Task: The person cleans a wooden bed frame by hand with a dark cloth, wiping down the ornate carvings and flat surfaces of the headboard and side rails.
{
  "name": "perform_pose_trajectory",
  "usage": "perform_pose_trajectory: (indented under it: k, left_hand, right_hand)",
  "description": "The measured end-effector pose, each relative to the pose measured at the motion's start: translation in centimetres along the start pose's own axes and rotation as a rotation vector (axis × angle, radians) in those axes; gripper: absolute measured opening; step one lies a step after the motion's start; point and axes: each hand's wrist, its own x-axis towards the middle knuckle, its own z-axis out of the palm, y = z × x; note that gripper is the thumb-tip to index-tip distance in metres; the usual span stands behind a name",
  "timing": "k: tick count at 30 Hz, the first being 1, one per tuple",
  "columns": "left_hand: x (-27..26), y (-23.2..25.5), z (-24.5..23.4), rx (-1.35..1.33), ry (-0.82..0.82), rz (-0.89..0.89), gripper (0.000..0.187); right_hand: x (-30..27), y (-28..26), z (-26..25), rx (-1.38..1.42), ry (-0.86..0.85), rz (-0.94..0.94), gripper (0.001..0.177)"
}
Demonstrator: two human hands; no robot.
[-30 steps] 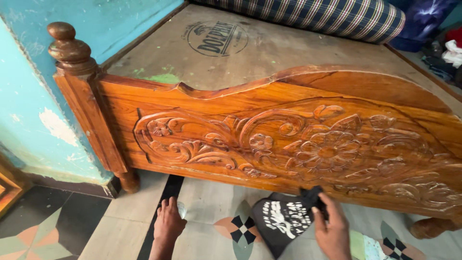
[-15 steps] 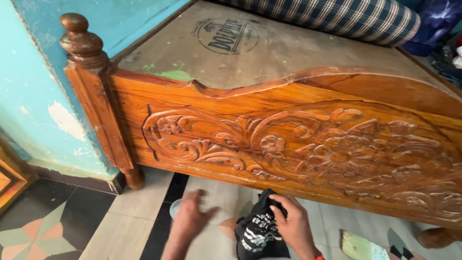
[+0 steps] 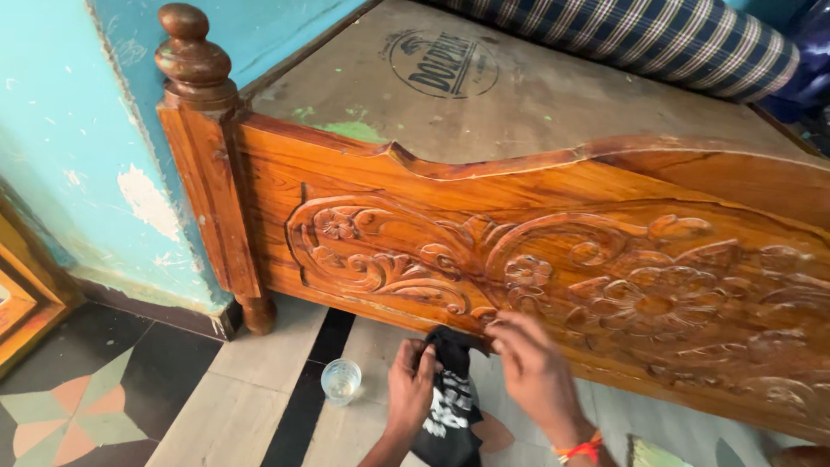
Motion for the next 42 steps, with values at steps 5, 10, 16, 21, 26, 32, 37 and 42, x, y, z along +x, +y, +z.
perform_pose_trajectory:
  k: [5,10,16,21,26,32,37,42]
  left_hand:
    - [1.5,-0.8,1.1,-0.301,0.103,-0.181,0.014]
    - [2.1,-2.3,3.1,-0.6,0.282,-0.069,0.032]
    - [3.5,-3.2,4.8,-0.591,0.503,-0.386,0.04]
    - [6.5,-2.5,4.0,-0.75,0.717,-0.206,0.03]
    - [8.6,0.2,0.7,-0.916,0.707,-0.328,0.019]
    - [4.7,-4.6,6.7,-0.797,0.483,-0.374,0.016]
    - [1.7,-7.9,11.9,-0.832,0.324,-0.393,0.013]
    - [2.7,-3.7,8.7,-0.914,0.314,-0.288,0.014]
  right_hand:
    - [4.8,-1.2,-3.9,-0.294,0.234,-0.435,0.026]
    - [10.3,-0.2,-3.6,-0.472,0.037,-0.692,0.036]
    - [12.0,2.4,-1.0,-0.694,0.051,-0.816,0.044]
    - [11.7,3.6,-0.3,-0.726,0.082,-0.806,0.042]
    - [11.7,4.4,-0.1,-0.746,0.078,-0.817,0.04]
    - [11.8,4.0,-0.3,-0.716,0.087,-0.804,0.041]
    - [11.7,3.8,-0.6,-0.703,0.088,-0.814,0.04]
    - [11.7,4.1,-0.7,-0.687,0.084,-0.806,0.039]
